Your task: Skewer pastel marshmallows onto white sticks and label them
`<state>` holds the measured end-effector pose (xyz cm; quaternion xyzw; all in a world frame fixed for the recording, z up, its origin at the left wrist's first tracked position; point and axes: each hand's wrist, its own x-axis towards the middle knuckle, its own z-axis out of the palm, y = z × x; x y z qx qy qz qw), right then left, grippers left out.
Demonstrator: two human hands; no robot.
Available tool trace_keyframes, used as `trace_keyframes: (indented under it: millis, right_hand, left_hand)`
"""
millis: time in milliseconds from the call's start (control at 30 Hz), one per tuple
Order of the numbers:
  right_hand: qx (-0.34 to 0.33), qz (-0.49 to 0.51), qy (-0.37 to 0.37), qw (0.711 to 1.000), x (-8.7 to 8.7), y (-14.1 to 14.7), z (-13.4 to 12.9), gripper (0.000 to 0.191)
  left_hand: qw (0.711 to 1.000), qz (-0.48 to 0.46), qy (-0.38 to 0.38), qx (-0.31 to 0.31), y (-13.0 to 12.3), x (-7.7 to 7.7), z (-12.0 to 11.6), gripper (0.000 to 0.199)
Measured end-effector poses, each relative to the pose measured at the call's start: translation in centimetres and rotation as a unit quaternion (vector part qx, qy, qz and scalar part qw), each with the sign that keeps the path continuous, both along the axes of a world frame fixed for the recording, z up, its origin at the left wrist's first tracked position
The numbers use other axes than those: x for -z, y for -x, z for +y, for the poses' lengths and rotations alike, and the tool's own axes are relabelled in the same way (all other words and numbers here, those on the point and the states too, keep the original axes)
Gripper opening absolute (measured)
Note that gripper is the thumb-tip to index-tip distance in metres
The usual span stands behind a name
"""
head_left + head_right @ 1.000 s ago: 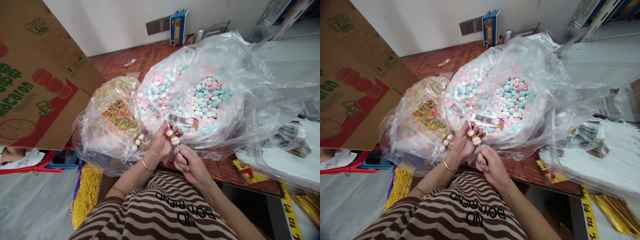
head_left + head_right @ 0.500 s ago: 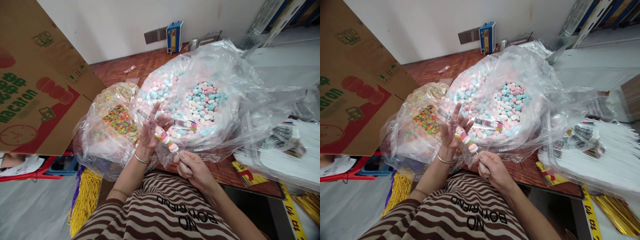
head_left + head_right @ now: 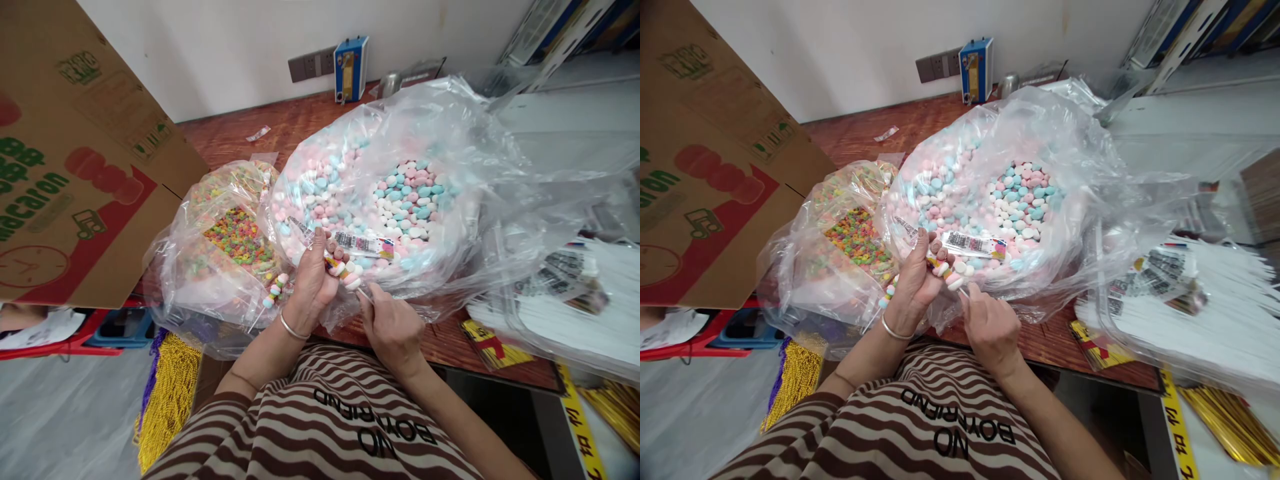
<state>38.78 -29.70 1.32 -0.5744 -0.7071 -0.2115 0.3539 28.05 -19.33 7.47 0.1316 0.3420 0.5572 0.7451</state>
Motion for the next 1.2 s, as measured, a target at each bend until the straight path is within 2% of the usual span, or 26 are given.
trace_keyframes:
  millis: [67, 133, 167, 200, 233, 300, 333, 367, 400, 433, 467, 500, 533, 567, 633, 667, 700, 733, 767, 833, 900, 1033, 1100, 1133, 1200]
  right_hand:
    - [-0.008, 0.017, 0.006, 1.0, 0.2, -0.1, 0.0, 0.012]
    - [-0.046, 0.115, 0.058, 0.991, 0.2, -0.1, -0.2, 0.013]
    - [-0.067, 0.204, 0.106, 0.971, 0.1, -0.1, -0.2, 0.016]
    - [-0.091, 0.313, 0.166, 0.931, 0.0, -0.1, -0.3, 0.02]
    - [-0.119, 0.43, 0.23, 0.865, -0.2, -0.1, -0.3, 0.025]
    - [-0.175, 0.631, 0.335, 0.678, -0.7, -0.1, -0.2, 0.031]
    - [-0.198, 0.699, 0.366, 0.582, -0.9, 0.0, -0.1, 0.032]
    - [-0.216, 0.745, 0.383, 0.502, -1.1, 0.1, 0.0, 0.033]
    - [-0.228, 0.773, 0.391, 0.444, -1.3, 0.2, 0.2, 0.033]
    - [-0.235, 0.787, 0.396, 0.41, -1.4, 0.4, 0.4, 0.033]
    - [-0.239, 0.791, 0.397, 0.4, -1.5, 0.6, 0.6, 0.033]
    - [-0.235, 0.786, 0.39, 0.418, -1.5, 0.8, 0.7, 0.034]
    - [-0.225, 0.768, 0.378, 0.465, -1.4, 1.0, 0.8, 0.035]
    - [-0.205, 0.734, 0.357, 0.54, -1.2, 1.2, 0.9, 0.035]
    - [-0.135, 0.606, 0.286, 0.73, -0.8, 1.4, 0.9, 0.031]
    - [-0.092, 0.518, 0.243, 0.815, -0.6, 1.4, 0.8, 0.029]
    - [-0.055, 0.424, 0.206, 0.88, -0.3, 1.4, 0.7, 0.028]
    - [-0.027, 0.335, 0.174, 0.926, 0.0, 1.2, 0.6, 0.027]
    - [-0.012, 0.257, 0.148, 0.955, 0.3, 1.0, 0.5, 0.026]
    - [-0.013, 0.145, 0.114, 0.983, 0.9, 0.6, 0.3, 0.026]
    - [-0.026, 0.095, 0.09, 0.991, 1.3, 0.1, 0.1, 0.027]
    - [-0.036, 0.125, 0.122, 0.984, 1.6, 0.0, 0.1, 0.029]
    - [-0.052, 0.211, 0.162, 0.963, 1.4, 0.4, 0.4, 0.03]
    - [-0.063, 0.272, 0.182, 0.943, 1.2, 0.7, 0.6, 0.03]
    - [-0.09, 0.413, 0.227, 0.877, 0.7, 1.1, 1.1, 0.031]
  left_hand:
    - [1.0, -0.005, -0.001, 0.008, 0.0, 0.1, -0.1, 0.034]
    - [1.0, -0.017, -0.007, 0.024, 0.1, 0.2, -0.2, 0.035]
    - [0.999, -0.027, -0.013, 0.033, 0.1, 0.2, -0.2, 0.035]
    - [0.998, -0.038, -0.019, 0.041, 0.1, 0.1, -0.3, 0.036]
    - [0.997, -0.05, -0.026, 0.051, 0.2, 0.1, -0.3, 0.037]
    - [0.994, -0.067, -0.04, 0.073, 0.3, 0.1, -0.3, 0.039]
    - [0.993, -0.068, -0.043, 0.082, 0.3, 0.2, -0.3, 0.04]
    - [0.993, -0.063, -0.043, 0.088, 0.3, 0.2, -0.4, 0.041]
    - [0.993, -0.055, -0.042, 0.091, 0.3, 0.3, -0.5, 0.042]
    - [0.994, -0.047, -0.04, 0.092, 0.1, 0.4, -0.6, 0.043]
    - [0.994, -0.041, -0.039, 0.095, 0.0, 0.5, -0.8, 0.044]
    - [0.993, -0.038, -0.038, 0.101, -0.2, 0.7, -1.0, 0.044]
    - [0.993, -0.037, -0.036, 0.109, -0.4, 0.9, -1.1, 0.043]
    - [0.992, -0.037, -0.033, 0.115, -0.6, 1.1, -1.3, 0.043]
    - [0.993, -0.035, -0.021, 0.109, -0.9, 1.5, -1.5, 0.042]
    - [0.995, -0.034, -0.015, 0.096, -0.9, 1.6, -1.5, 0.041]
    - [0.996, -0.034, -0.01, 0.083, -0.9, 1.7, -1.5, 0.041]
    - [0.997, -0.034, -0.007, 0.074, -0.8, 1.7, -1.3, 0.041]
    - [0.997, -0.034, -0.006, 0.073, -0.7, 1.7, -1.1, 0.04]
    - [0.997, -0.032, -0.008, 0.071, -0.2, 1.5, -0.5, 0.038]
    - [0.998, -0.026, -0.018, 0.051, 0.5, 1.2, 0.5, 0.036]
    - [0.999, -0.012, -0.04, 0.005, 1.1, 1.0, 2.0, 0.028]
    - [0.999, -0.021, -0.039, 0.013, 0.6, 1.1, 1.8, 0.029]
    - [0.999, -0.029, -0.037, 0.023, 0.2, 1.3, 1.4, 0.033]
    - [0.998, -0.04, -0.027, 0.051, -0.8, 1.5, 0.4, 0.039]
